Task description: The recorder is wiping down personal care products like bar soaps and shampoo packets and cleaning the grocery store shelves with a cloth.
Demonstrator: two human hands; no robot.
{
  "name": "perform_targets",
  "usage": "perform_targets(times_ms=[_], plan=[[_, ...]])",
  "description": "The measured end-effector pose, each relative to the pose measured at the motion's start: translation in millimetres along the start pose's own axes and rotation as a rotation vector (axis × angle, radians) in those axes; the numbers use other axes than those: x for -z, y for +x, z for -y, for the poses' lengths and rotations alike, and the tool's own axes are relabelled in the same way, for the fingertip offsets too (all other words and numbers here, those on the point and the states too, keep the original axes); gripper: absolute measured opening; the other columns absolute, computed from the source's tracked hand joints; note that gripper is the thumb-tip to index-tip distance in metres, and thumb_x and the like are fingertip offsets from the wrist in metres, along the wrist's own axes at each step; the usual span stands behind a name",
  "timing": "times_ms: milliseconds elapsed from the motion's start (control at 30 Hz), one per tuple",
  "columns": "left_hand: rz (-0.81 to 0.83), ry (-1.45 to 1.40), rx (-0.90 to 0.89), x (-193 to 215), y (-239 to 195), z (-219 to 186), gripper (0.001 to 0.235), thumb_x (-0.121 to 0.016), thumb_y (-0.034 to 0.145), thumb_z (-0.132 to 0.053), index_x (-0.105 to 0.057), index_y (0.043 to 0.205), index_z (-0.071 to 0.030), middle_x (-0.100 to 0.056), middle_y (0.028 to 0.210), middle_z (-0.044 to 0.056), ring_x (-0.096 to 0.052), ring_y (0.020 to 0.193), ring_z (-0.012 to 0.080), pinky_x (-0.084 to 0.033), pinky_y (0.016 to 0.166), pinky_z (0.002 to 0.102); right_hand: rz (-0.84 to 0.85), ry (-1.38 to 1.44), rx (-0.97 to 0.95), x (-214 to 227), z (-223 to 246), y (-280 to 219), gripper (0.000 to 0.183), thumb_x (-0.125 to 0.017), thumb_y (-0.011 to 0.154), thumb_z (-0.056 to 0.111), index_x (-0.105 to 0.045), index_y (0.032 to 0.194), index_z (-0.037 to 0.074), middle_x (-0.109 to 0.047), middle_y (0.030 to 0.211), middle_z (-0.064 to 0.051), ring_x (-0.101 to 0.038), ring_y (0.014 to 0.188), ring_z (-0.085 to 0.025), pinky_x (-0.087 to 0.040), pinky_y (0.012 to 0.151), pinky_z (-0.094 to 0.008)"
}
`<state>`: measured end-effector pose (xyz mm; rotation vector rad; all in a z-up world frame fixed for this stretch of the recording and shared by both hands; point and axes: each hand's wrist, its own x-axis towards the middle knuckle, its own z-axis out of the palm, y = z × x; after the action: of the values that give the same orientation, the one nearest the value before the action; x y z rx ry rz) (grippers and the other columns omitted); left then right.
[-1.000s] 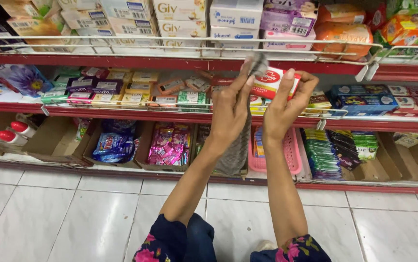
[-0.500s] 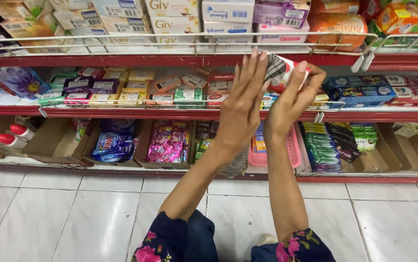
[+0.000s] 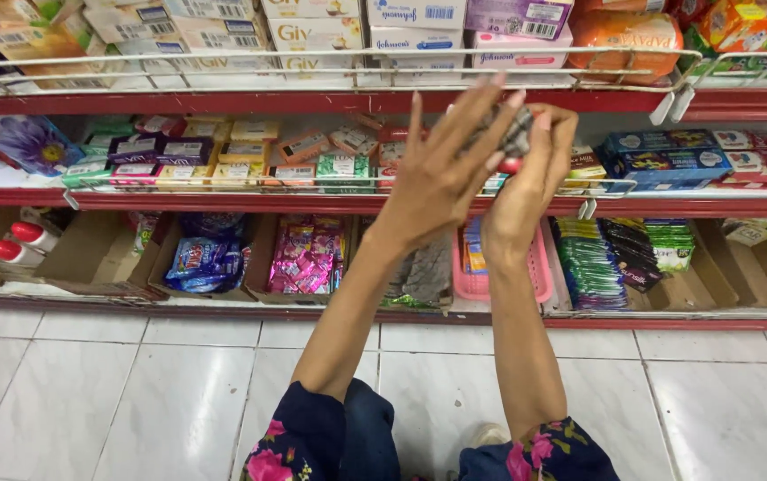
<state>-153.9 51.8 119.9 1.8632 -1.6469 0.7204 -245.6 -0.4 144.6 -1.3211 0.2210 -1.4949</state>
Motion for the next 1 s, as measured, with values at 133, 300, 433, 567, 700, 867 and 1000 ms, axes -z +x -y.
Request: perform_targets(times_ms=[133,300,433,567,700,867,1000], plan=[[-0.071,-0.218,0.085,-3.5,-4.9,17.0,0.053,-0.008,0.113,-0.057,-0.024,0.16,-0.04,-0.046,0.163,0.001,-0.055,0.146,0.0276,-0.02,0.134,0.068,0.062,0.1,-0.008,-7.0,2.9,2.0,0.023,-0.042,0.108,0.029,-0.053,0.107,0.008,-0.053,0.1,-0.002,-0.05,0.088,-0.009,-0.043,0.084,-0.026],[-0.243,-0.647,0.214,27.8,-2.8,4.3,0.049,-0.028,0.112,-0.037,-0.047,0.144,-0.005,-0.065,0.132,0.021,-0.075,0.101,0.0287,-0.065,0.086,0.038,0.299,-0.131,0.181,-5.5,0.5,5.0,0.051,-0.042,0.105,0.047,-0.055,0.13,0.006,-0.064,0.116,-0.01,-0.058,0.103,-0.02,-0.033,0.105,-0.044],[-0.347,-0.74,0.379,48.4,-3.3,-9.6,0.032,-0.045,0.109,-0.02,-0.061,0.133,-0.005,-0.062,0.065,0.005,-0.045,0.053,0.0105,-0.037,0.048,0.032,0.336,-0.567,0.336,2.5,-30.5,7.5,0.055,-0.042,0.109,0.055,-0.041,0.158,0.031,-0.048,0.118,-0.006,-0.048,0.122,-0.028,0.005,0.124,-0.075],[-0.4,-1.266,0.488,39.6,-2.6,-3.3,0.046,-0.043,0.107,-0.024,-0.06,0.129,0.013,-0.072,0.119,0.013,-0.063,0.103,0.0154,-0.051,0.091,0.029,0.31,-0.691,0.396,-0.6,-11.4,9.4,0.067,-0.051,0.099,0.066,-0.053,0.152,0.025,-0.036,0.121,-0.007,-0.043,0.124,-0.031,0.015,0.116,-0.073],[-0.357,-1.351,0.453,54.6,-1.9,1.5,0.054,-0.047,0.101,-0.05,-0.069,0.111,-0.001,-0.071,0.091,0.006,-0.058,0.076,0.0116,-0.043,0.068,0.028,0.362,-0.865,0.495,1.2,-13.9,7.3,0.073,-0.045,0.099,0.076,-0.05,0.155,0.029,-0.047,0.117,-0.008,-0.037,0.122,-0.036,0.019,0.111,-0.07],[-0.463,-1.394,0.459,52.3,-7.9,16.9,0.019,-0.063,0.101,-0.018,-0.071,0.109,-0.003,-0.072,0.094,0.004,-0.06,0.079,0.0063,-0.05,0.069,0.02,0.466,-0.973,0.573,-6.4,-6.2,-2.0,0.069,-0.055,0.109,0.066,-0.042,0.162,0.024,-0.058,0.115,-0.009,-0.04,0.123,-0.037,0.02,0.107,-0.071],[-0.475,-1.548,0.585,35.0,-10.3,32.8,0.02,-0.066,0.098,-0.013,-0.071,0.11,0.001,-0.072,0.094,0.008,-0.061,0.076,0.0079,-0.05,0.063,0.019,0.381,-0.898,0.562,-13.3,6.2,-3.6,0.079,-0.062,0.099,0.071,-0.051,0.147,0.009,-0.062,0.116,-0.007,-0.042,0.128,-0.036,0.022,0.11,-0.07]])
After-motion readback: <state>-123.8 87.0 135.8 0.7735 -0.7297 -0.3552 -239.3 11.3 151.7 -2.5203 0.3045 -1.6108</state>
